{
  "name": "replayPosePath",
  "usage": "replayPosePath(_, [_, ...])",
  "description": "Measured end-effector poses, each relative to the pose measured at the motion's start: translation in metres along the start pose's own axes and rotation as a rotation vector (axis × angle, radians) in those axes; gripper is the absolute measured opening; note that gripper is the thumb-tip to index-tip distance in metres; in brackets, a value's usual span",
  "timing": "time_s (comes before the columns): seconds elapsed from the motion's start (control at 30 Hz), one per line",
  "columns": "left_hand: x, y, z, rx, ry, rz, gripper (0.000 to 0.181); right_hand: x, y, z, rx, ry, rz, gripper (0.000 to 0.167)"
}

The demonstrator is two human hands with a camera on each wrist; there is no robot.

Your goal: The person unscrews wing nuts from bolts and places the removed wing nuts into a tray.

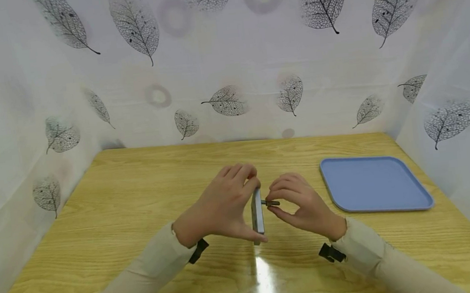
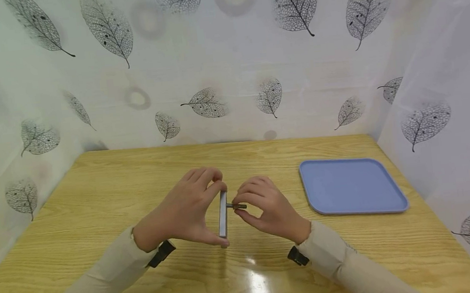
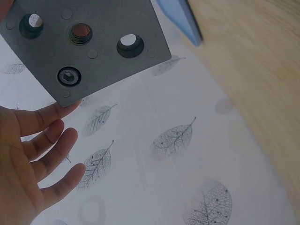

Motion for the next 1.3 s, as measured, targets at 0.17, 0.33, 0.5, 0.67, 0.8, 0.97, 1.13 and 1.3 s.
replayPosePath(0.17, [0.0001, 0.0000, -0.0010, -0.001, -0.004, -0.001, 0.087, 0.0024, -0.0033, 0.0001, -0.153, 0.076, -0.128, 0.016])
replayPosePath(0.33, [0.0010, 0.0006, -0.0013, -0.003, 0.002, 0.007, 0.087, 0.0016, -0.0048, -0.0007, -0.224, 0.102, -0.191, 0.021])
replayPosePath(0.5, [0.0008, 0.0004, -0.0005, 0.002, 0.008, 0.016, 0.087, -0.0005, -0.0019, -0.0027, -0.042, 0.011, -0.012, 0.034])
replayPosePath(0.67, [-0.0002, 0.0004, -0.0001, 0.002, 0.008, 0.018, 0.087, -0.0015, -0.0007, -0.0044, 0.133, -0.187, 0.276, 0.018])
replayPosePath(0.8, [-0.0002, 0.0008, -0.0007, -0.002, 0.009, 0.018, 0.087, -0.0019, -0.0016, -0.0043, 0.186, -0.266, 0.343, 0.018])
replayPosePath(0.97, [-0.0004, 0.0011, -0.0013, 0.000, 0.006, 0.016, 0.088, -0.0013, -0.0028, -0.0039, 0.124, -0.234, 0.303, 0.018])
replayPosePath(1.13, [-0.0004, 0.0015, -0.0016, 0.008, 0.005, 0.020, 0.088, -0.0011, -0.0033, -0.0031, 0.071, -0.162, 0.220, 0.014])
replayPosePath(1.3, [-0.0005, 0.0015, -0.0010, 0.013, 0.011, 0.021, 0.089, -0.0009, -0.0024, -0.0003, 0.041, -0.057, 0.069, 0.020])
Point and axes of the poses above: each hand's wrist, its own x-axis towards the middle knuckle, its own z-axis out of the palm, y = z × x, the point moved 1 cm from there along x, towards the middle knuckle, and after that the axes turned 7 degrees about z, right-handed, at the moved point
